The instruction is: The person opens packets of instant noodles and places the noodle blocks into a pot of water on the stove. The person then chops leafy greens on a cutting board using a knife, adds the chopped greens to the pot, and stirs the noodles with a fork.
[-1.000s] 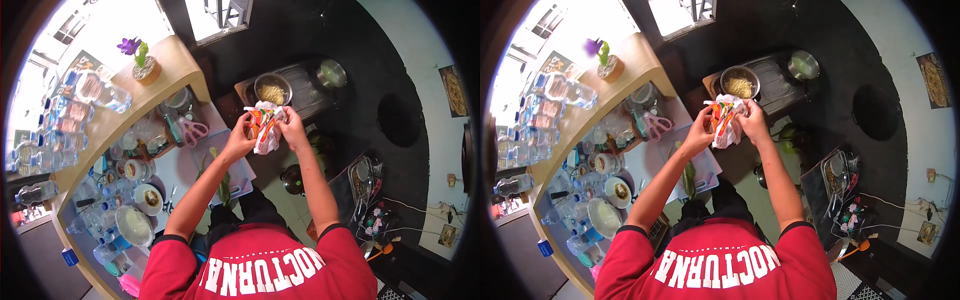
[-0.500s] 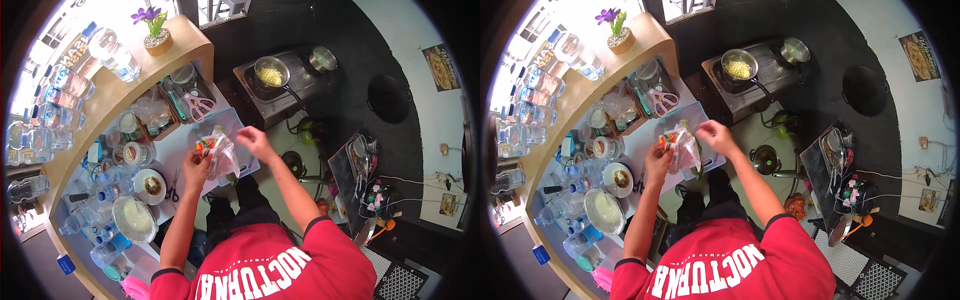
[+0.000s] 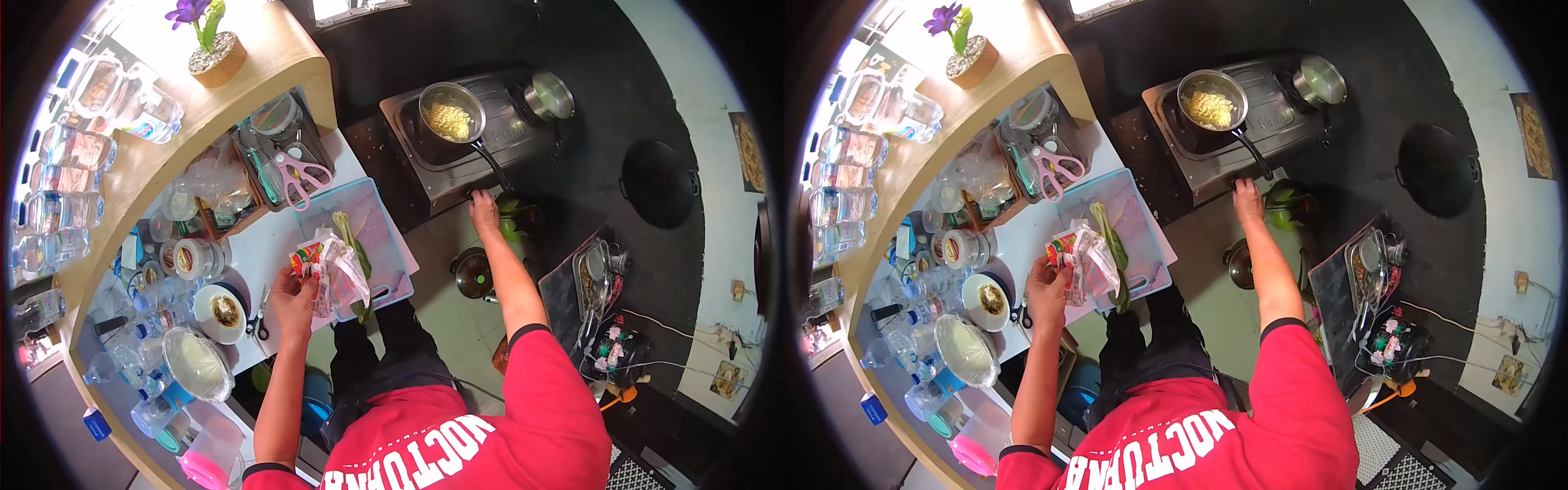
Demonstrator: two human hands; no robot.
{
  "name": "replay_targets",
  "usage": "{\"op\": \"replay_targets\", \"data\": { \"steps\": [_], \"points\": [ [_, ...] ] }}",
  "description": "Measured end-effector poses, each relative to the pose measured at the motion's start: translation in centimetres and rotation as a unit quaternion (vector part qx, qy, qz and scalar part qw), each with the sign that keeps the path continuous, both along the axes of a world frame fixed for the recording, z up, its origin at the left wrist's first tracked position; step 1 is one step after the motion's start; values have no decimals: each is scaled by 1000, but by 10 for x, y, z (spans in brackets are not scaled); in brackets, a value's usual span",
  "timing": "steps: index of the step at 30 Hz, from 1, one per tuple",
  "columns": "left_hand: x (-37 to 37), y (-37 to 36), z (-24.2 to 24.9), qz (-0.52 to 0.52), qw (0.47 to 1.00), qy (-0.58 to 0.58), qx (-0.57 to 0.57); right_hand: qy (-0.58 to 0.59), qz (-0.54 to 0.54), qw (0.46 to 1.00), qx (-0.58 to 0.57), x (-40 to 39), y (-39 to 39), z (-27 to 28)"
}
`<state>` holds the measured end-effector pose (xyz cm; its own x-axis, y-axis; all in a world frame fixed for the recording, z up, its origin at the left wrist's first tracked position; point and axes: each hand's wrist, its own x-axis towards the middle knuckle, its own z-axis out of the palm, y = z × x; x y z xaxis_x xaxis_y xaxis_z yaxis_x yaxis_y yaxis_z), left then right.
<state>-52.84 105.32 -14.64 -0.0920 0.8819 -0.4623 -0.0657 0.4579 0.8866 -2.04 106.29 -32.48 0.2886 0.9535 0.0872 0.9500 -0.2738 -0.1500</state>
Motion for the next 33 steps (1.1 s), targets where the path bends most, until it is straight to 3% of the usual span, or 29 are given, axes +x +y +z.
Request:
{"op": "replay_targets", "data": {
  "steps": [12, 20, 22, 23, 24, 25, 26, 29, 31, 33],
  "points": [
    [39, 9, -6, 22, 999, -36, 2, 7, 56, 998, 17, 19, 4, -21],
    [54, 6, 5, 16, 1000, 10, 8, 10, 64, 998, -15, 38, 5, -39],
    [49, -8, -11, 8, 999, 37, 32, 59, 34, 998, -19, 21, 4, -7],
    [52, -15, -3, 20, 997, -38, 71, 83, 20, 996, -38, 7, 2, 18],
    [48, -26, -6, -17, 994, -13, 104, 75, 66, 995, 18, 2, -4, 24],
    [43, -40, 3, -35, 994, -82, 62, 26, 84, 995, 50, -9, -13, 34],
    [41, -58, -2, -45, 980, -184, 63, 60, 75, 995, 25, -26, -23, 56],
    [29, -114, -8, -85, 976, -196, 44, 191, 58, 979, -30, -57, -60, 76],
    [19, -158, -20, -25, 987, -156, 32, 366, 80, 925, -62, -109, -94, 102],
    [7, -202, -42, 39, 992, -120, -9, 494, 93, 833, -232, -171, -126, 133]
  ]
}}
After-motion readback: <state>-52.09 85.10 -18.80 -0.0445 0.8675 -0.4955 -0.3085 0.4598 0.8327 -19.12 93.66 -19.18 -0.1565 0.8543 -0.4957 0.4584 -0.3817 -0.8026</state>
